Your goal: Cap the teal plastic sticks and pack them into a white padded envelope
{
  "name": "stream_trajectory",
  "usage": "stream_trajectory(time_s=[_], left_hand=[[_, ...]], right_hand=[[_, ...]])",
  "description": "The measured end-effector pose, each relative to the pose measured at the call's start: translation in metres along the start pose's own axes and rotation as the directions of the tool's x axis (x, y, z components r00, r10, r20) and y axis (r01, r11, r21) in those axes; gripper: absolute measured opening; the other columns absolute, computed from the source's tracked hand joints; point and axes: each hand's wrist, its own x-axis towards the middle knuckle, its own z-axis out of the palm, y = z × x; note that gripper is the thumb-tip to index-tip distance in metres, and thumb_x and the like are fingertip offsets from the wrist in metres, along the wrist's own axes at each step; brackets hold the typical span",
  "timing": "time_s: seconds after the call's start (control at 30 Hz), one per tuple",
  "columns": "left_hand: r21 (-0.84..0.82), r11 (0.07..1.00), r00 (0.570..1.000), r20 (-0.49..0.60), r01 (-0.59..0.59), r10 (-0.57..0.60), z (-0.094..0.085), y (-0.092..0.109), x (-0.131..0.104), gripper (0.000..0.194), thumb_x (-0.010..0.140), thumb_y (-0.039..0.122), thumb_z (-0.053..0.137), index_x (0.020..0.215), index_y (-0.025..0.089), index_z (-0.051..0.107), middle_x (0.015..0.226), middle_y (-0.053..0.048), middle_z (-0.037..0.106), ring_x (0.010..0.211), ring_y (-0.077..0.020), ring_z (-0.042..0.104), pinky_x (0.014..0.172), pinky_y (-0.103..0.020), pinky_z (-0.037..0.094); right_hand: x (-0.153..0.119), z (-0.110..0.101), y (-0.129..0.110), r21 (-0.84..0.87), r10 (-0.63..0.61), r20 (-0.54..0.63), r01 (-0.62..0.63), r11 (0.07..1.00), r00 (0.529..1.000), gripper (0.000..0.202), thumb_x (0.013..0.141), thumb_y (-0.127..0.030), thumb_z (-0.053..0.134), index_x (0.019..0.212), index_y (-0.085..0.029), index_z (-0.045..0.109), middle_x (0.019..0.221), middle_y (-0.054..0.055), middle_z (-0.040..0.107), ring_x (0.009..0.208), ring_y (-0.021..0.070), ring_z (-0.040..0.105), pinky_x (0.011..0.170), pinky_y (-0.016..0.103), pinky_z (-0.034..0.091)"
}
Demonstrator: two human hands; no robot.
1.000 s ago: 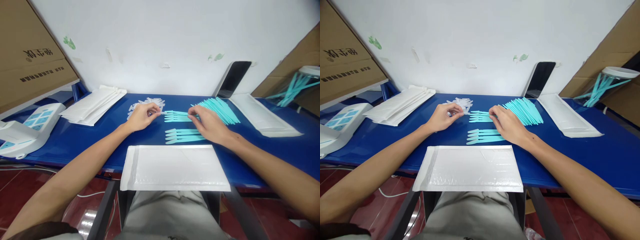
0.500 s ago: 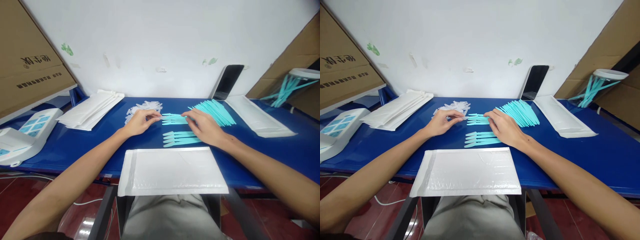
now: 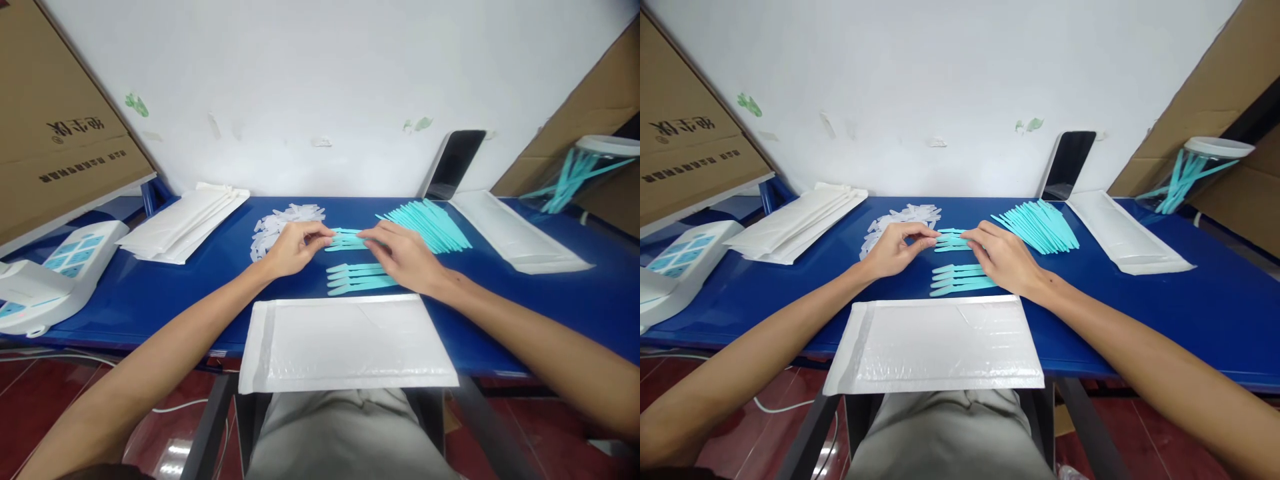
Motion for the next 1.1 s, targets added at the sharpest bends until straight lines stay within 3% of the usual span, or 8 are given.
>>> stream_trajectory(time_s=[0.23,0.33,0.5,0.6,0.7,0.8,0.9,1.1], left_hand=[[0.292,0.936,0.977,0.144,-0.195,0.158,-0.015,-0.012,-0.005,0.035,0.106,0.037,0.043,0.117,0.019,0.071,0.107,-0.01,0.071,0.098,-0.0217,0.065,0.088,-0.035,0.05],[0.433,0.897,0.996,0.055,-0.092,0.076,-0.025,-0.017,-0.004,0.036,0.104,0.038,0.043,0.107,0.019,0.072,0.106,-0.01,0.068,0.094,-0.0222,0.063,0.088,-0.037,0.047],[0.52,0.848,0.994,-0.023,0.102,-0.105,-0.039,-0.029,-0.002,0.044,0.098,0.042,0.048,0.06,0.019,0.05,0.058,0.001,0.05,0.056,-0.0146,0.046,0.071,-0.033,0.038],[0.487,0.849,0.979,-0.105,0.204,-0.174,-0.044,-0.035,-0.002,0.044,0.093,0.035,0.051,0.053,0.021,0.039,0.048,0.003,0.041,0.047,-0.0127,0.037,0.058,-0.031,0.03],[0.483,0.843,0.971,-0.157,0.235,-0.181,-0.046,-0.038,-0.003,0.042,0.09,0.034,0.053,0.051,0.022,0.042,0.046,0.001,0.044,0.046,-0.0138,0.041,0.054,-0.031,0.028],[0.49,0.849,0.98,-0.12,0.2,-0.161,-0.043,-0.038,-0.004,0.035,0.091,0.036,0.053,0.061,0.02,0.06,0.052,-0.001,0.053,0.05,-0.0153,0.048,0.056,-0.031,0.032],[0.543,0.836,0.996,-0.011,0.076,-0.083,-0.038,-0.036,-0.005,0.032,0.094,0.038,0.051,0.094,0.018,0.076,0.075,-0.006,0.065,0.072,-0.021,0.058,0.068,-0.032,0.042],[0.688,0.718,0.984,0.176,-0.107,-0.022,-0.031,-0.029,-0.006,0.041,0.098,0.041,0.049,0.12,0.02,0.077,0.108,-0.016,0.062,0.105,-0.0329,0.051,0.095,-0.05,0.045]], right_hand=[[-0.001,-0.004,0.009,-0.027,0.005,0.128,-0.002,1.0,0.992,0.031,0.103,-0.031,0.045,0.114,-0.019,0.072,0.093,0.01,0.069,0.09,0.0277,0.062,0.08,0.04,0.047],[-0.001,-0.003,0.009,-0.028,0.006,0.202,-0.001,1.0,0.979,0.03,0.102,-0.03,0.046,0.11,-0.02,0.074,0.095,0.011,0.071,0.093,0.0292,0.062,0.083,0.043,0.048],[-0.001,-0.003,0.009,0.019,0.012,0.268,-0.018,1.0,0.963,0.033,0.102,-0.028,0.046,0.108,-0.018,0.076,0.1,0.012,0.068,0.085,0.0254,0.065,0.078,0.04,0.051],[-0.001,-0.003,0.01,0.032,-0.015,0.295,0.006,0.999,0.955,0.036,0.103,-0.027,0.042,0.11,-0.019,0.076,0.1,0.012,0.068,0.09,0.0269,0.066,0.08,0.042,0.052],[-0.002,-0.002,0.012,0.011,-0.025,0.303,0.023,1.0,0.953,0.034,0.102,-0.027,0.044,0.111,-0.02,0.076,0.102,0.013,0.07,0.097,0.03,0.065,0.084,0.045,0.053],[-0.003,-0.001,0.013,0.005,-0.023,0.302,0.022,1.0,0.953,0.033,0.102,-0.028,0.046,0.113,-0.021,0.076,0.103,0.013,0.07,0.098,0.0304,0.065,0.084,0.047,0.053],[-0.003,-0.001,0.013,0.019,-0.024,0.302,0.02,1.0,0.953,0.033,0.102,-0.028,0.045,0.112,-0.022,0.076,0.103,0.012,0.07,0.098,0.0301,0.065,0.084,0.047,0.053],[-0.003,-0.002,0.011,0.008,-0.017,0.277,0.015,1.0,0.961,0.033,0.101,-0.029,0.047,0.112,-0.02,0.076,0.104,0.013,0.069,0.098,0.0296,0.066,0.084,0.046,0.053]])
